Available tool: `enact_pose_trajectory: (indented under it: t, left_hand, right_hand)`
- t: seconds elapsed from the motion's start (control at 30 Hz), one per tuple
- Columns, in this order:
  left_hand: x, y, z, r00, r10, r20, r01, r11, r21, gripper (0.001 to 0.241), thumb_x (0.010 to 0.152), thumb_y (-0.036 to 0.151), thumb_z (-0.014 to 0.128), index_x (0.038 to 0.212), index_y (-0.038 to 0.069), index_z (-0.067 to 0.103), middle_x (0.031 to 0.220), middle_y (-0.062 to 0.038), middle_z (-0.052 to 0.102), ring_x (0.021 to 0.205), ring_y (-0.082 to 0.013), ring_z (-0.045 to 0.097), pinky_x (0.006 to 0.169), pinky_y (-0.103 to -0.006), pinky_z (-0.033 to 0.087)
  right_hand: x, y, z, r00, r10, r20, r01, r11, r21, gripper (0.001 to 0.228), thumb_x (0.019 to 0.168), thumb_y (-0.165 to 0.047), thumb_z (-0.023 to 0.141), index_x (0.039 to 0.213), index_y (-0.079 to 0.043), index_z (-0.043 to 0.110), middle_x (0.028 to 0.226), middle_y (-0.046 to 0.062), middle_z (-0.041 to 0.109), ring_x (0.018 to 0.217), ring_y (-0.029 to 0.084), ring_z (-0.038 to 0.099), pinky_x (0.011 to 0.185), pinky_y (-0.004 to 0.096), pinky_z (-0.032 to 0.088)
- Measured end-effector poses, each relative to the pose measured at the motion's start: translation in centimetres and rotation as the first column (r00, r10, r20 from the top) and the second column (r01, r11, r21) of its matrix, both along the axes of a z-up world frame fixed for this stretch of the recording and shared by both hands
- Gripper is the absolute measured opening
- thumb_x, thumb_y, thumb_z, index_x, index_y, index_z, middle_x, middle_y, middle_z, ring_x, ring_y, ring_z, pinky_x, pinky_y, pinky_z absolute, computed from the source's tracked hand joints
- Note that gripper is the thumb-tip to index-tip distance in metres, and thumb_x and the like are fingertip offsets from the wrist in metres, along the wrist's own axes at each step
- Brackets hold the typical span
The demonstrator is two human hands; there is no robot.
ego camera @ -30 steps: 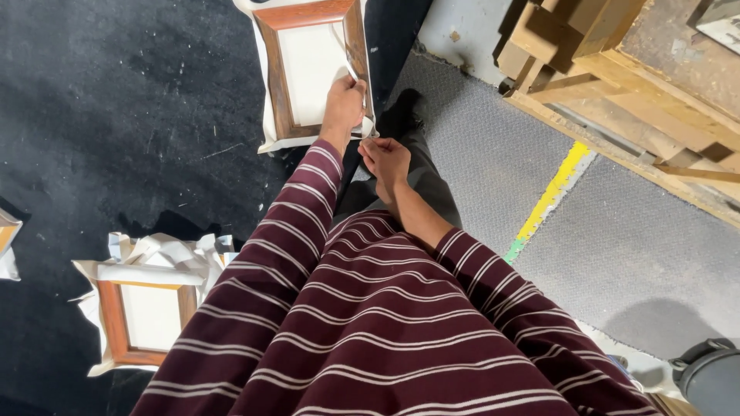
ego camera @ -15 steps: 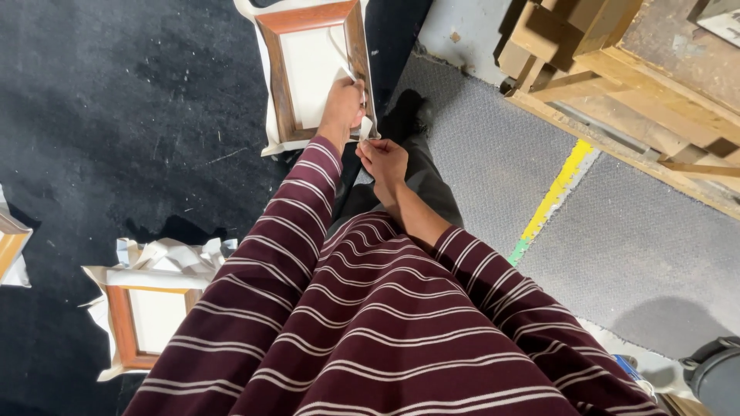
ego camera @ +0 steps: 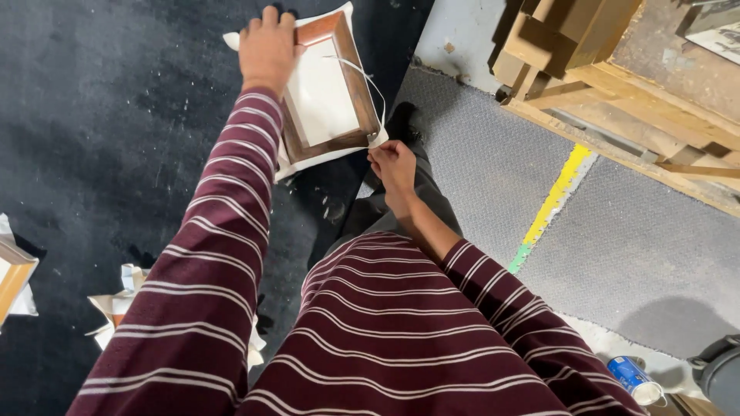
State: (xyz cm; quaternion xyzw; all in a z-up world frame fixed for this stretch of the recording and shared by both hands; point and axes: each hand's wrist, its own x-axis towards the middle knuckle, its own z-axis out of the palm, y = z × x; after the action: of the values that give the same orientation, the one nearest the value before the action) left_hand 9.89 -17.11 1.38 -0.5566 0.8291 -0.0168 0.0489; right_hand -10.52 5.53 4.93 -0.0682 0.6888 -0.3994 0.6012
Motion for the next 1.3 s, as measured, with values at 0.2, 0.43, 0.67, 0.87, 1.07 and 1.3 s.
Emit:
enact_pose_trajectory:
  t: [0.2,0.43,0.67,0.87,1.07,1.3]
  left_hand:
    - [2.1,3.9,1.4,0.984,0.177,0.026,-0.178,0.983,0.04,0.032,0.101,0.041,0.069,0.107,0.01,0.062,0.102,-0.012,0.07,0.086,-0.0375,0.072,0.076,-0.0514,0.056]
    - [2.5,12.4,3.6,0.877,0.467,0.113,-0.474,0.799,0.371,0.047,0.089,0.047,0.065,0.102,0.003,0.07,0.093,-0.021,0.076,0.086,-0.046,0.075,0.073,-0.0542,0.059]
    - [-9.2,10.5,6.3,0.85,-0.002,-0.527,0.063,0.993,0.098,0.054,0.087,0.012,0.08,0.137,0.005,0.06,0.137,-0.018,0.054,0.132,-0.0388,0.049,0.112,-0.0536,0.034]
    - [-12.0,5.9,-0.3,0.706,-0.102,-0.701,0.394,0.879,0.269,0.015,0.084,0.003,0.073,0.09,0.017,0.071,0.108,-0.001,0.062,0.121,-0.0296,0.049,0.107,-0.0548,0.029]
    - [-11.5,5.3,-2.0,0.671,0.036,-0.74,0.377,0.844,0.383,0.016,0.083,0.008,0.077,0.083,0.02,0.067,0.102,0.005,0.066,0.121,-0.0269,0.052,0.106,-0.049,0.029]
    - [-11.4,5.2,-2.6,0.687,0.046,-0.725,0.375,0.832,0.408,0.013,0.085,0.009,0.076,0.089,0.019,0.069,0.107,0.006,0.069,0.132,-0.027,0.048,0.111,-0.0505,0.023]
  right_hand:
    - [-3.5,-3.1,-3.3,0.994,0.044,-0.102,-0.063,0.979,-0.192,0.008,0.095,-0.004,0.062,0.098,-0.011,0.058,0.085,0.005,0.066,0.076,0.013,0.066,0.07,0.024,0.056]
    - [-6.7,-6.8,-5.7,0.976,0.081,-0.204,-0.13,0.962,-0.241,0.02,0.088,-0.009,0.069,0.107,-0.011,0.07,0.094,0.007,0.066,0.085,0.012,0.061,0.074,0.026,0.063]
    - [-7.4,-7.5,-4.5,0.974,0.153,-0.167,-0.198,0.935,-0.294,0.007,0.094,-0.006,0.068,0.101,-0.008,0.07,0.083,0.004,0.065,0.071,0.01,0.055,0.057,0.024,0.05]
    - [-7.5,-8.3,-2.8,0.967,0.185,-0.175,-0.23,0.93,-0.288,0.005,0.095,-0.003,0.069,0.095,-0.008,0.07,0.081,0.003,0.069,0.074,0.011,0.064,0.067,0.024,0.054]
    - [-7.8,-7.9,-4.1,0.967,0.199,-0.161,-0.241,0.917,-0.318,0.004,0.093,-0.002,0.069,0.091,-0.005,0.071,0.079,0.005,0.07,0.075,0.012,0.065,0.071,0.024,0.057]
    - [-7.7,-7.8,-4.0,0.964,0.21,-0.166,-0.252,0.92,-0.3,0.004,0.093,-0.001,0.069,0.094,-0.003,0.072,0.079,0.007,0.072,0.074,0.014,0.068,0.072,0.027,0.06]
